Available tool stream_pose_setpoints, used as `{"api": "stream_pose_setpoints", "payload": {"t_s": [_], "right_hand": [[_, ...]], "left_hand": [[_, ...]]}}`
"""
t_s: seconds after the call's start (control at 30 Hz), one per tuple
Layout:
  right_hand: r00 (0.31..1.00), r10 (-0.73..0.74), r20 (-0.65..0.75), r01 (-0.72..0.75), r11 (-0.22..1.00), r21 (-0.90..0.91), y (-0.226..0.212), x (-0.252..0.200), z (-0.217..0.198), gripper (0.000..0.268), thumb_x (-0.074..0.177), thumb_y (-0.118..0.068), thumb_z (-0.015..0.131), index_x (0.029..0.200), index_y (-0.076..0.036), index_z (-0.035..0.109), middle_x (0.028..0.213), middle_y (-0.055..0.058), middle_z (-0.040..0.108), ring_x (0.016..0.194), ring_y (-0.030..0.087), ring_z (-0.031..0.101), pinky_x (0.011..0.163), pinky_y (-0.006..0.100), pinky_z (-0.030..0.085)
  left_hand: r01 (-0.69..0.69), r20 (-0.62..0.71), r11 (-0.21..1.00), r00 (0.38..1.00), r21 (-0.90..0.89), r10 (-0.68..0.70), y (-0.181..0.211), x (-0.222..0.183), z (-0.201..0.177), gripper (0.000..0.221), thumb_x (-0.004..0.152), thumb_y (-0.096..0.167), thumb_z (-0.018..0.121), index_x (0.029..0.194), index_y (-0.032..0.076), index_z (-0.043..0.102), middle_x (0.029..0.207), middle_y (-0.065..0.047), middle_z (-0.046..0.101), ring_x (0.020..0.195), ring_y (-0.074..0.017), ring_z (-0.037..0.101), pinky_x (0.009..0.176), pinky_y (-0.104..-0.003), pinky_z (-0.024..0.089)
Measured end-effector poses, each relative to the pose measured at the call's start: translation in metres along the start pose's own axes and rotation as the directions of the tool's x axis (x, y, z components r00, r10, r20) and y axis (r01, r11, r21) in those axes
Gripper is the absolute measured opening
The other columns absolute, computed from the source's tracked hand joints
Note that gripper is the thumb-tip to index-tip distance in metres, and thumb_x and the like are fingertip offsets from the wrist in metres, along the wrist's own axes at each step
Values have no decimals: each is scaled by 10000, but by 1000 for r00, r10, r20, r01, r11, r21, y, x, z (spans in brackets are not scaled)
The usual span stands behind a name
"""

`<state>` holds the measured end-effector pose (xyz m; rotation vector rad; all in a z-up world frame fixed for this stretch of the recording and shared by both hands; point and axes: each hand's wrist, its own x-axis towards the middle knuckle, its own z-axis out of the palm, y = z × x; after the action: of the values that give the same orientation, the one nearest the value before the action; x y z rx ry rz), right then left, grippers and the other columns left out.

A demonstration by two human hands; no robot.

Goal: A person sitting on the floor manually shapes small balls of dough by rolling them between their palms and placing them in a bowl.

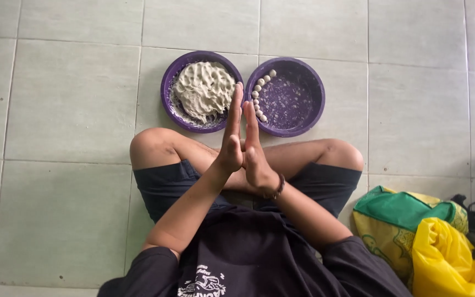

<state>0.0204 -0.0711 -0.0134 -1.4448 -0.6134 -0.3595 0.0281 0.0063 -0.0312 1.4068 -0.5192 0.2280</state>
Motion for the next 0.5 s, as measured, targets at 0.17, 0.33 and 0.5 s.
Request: {"api": "stream_pose_setpoints", "payload": {"t_s": [0.17, 0.33, 0.5], "right_hand": [[1000, 3, -4, -3, 1000, 4, 10, 14, -16, 1020, 984, -761, 251, 1645, -29, -9, 1720, 168, -22, 1588, 376, -75, 1290, 541, -92], [1000, -4, 19, 4, 1000, 11, 5, 3, -2, 1031, 979, -770, 253, 1645, -27, -5, 1720, 169, -18, 1588, 377, -72, 1290, 540, -90], [998, -13, -57, 16, 999, 49, -14, 10, -2, 970, 994, -701, 327, 1631, -8, 94, 1692, 194, 104, 1585, 398, 24, 1301, 527, -44]], "left_hand": [[-16, 52, 999, 998, -35, 18, -3, -14, 14, 744, 1106, 710, 127, 1688, 250, 60, 1771, -20, 17, 1665, -306, 32, 1352, -629, 83], [154, -110, 889, 969, -430, -221, -5, -5, 12, 924, 992, 771, 123, 1675, 162, -3, 1745, -82, 13, 1605, -294, 24, 1309, -448, 93], [197, 114, 108, 847, -974, -519, 3, -6, 9, 1082, 835, 862, 336, 1667, 204, 123, 1658, -227, 226, 1506, -460, 265, 1144, -649, 319]]}}
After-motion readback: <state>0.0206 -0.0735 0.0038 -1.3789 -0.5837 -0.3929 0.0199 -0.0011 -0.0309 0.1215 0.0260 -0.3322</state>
